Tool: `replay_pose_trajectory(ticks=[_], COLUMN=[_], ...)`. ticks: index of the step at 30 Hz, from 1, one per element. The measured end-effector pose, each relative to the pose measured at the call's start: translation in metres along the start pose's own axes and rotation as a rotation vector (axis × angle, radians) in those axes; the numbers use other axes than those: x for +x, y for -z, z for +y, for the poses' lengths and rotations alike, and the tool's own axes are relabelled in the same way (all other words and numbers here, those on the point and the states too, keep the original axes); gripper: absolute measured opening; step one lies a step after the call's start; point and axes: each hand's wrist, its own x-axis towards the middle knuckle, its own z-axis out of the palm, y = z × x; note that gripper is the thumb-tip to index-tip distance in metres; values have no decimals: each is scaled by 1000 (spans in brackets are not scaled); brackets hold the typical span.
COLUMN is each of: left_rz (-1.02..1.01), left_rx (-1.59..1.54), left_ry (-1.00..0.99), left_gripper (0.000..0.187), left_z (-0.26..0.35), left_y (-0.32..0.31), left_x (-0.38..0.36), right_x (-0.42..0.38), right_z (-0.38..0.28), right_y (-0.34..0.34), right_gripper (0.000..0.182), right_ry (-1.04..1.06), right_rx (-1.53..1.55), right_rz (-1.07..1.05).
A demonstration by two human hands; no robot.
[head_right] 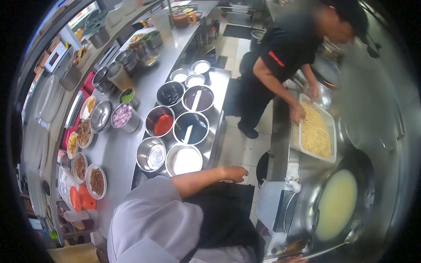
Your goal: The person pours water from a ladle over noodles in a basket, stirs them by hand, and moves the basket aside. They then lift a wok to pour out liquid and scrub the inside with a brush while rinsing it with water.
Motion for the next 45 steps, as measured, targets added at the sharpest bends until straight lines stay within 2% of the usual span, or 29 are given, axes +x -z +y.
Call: replay_pose_trajectory(ticks=[1, 7, 9, 10, 11, 12, 13, 14, 15, 16, 18, 20, 25, 27, 29, 31, 34, 38, 39, 40, 42, 43, 44, 45], left_rz=[62, -34, 49, 76, 119, 74, 77, 68, 71, 65, 70, 69, -27, -13, 10, 42, 80, 122, 150, 176, 350, 432, 473, 509], left_rx=[-14, -14, -30, -36, -46, 2, -6, -34, 24, 23, 29, 55, 235, 280, 299, 297, 310, 264, 274, 285, 296, 295, 278, 256], left_ry=[-13, 36, 2, -33, -55, -36, -54, -100, -65, -45, -7, 14, 159, 195, 248, 311, 253, 333, 327, 317, 119, 12, -99, -212], left_gripper=[41, 34, 32, 31, 32, 34, 36, 37, 38, 37, 36, 35, 36, 36, 36, 36, 37, 46, 49, 53, 60, 63, 65, 66], left_z=[-8, -6, 1, 8, 11, 9, 9, 7, -5, -3, -4, -8, -33, -66, -70, -58, -54, -27, -22, -16, 1, 25, 52, 103], left_y=[-8, -25, -26, -28, -29, -34, -33, -30, -43, -41, -37, -41, -55, -73, -77, -71, -68, -66, -68, -68, -69, -64, -59, -44], left_x=[-4, -9, -20, -23, -29, -26, -31, -37, -35, -40, -46, -53, -64, -62, -70, -80, -86, -89, -88, -84, -72, -65, -54, -44], right_x=[1, 11, 18, 22, 16, 11, 14, 8, 11, 15, 15, 15, 18, 15, 14, 15, 15, 14, 12, 11, 8, 9, 6, 5], right_z=[-2, 3, 11, 17, 5, -7, -11, -7, -9, 15, -9, -4, 13, 2, 2, 13, 2, 9, 13, 8, -9, -1, 3, 11], right_y=[-4, -20, -20, -18, -13, -9, -9, -8, -9, -12, -6, 0, 12, 15, 16, 13, 17, 13, 11, 11, 19, 16, 13, 9], right_gripper=[47, 41, 39, 38, 29, 20, 26, 31, 34, 35, 38, 38, 36, 33, 32, 31, 33, 36, 36, 25, 29, 34, 36, 43], right_ry=[-26, -356, -456, -486, -517, -548, -636, -504, -578, -525, -554, -531, -495, -519, -532, -533, -541, -512, -504, -477, -495, -489, -474, -503], right_rx=[33, 518, 711, 750, 732, 715, 631, 740, 642, 641, 532, 488, 615, 656, 694, 713, 709, 716, 706, 677, 737, 724, 837, 875], right_rz=[-6, -7, 15, 15, -6, -27, -29, -68, -28, -66, -102, -140, -232, -245, -244, -247, -244, -243, -241, -228, -229, -229, -223, -232])
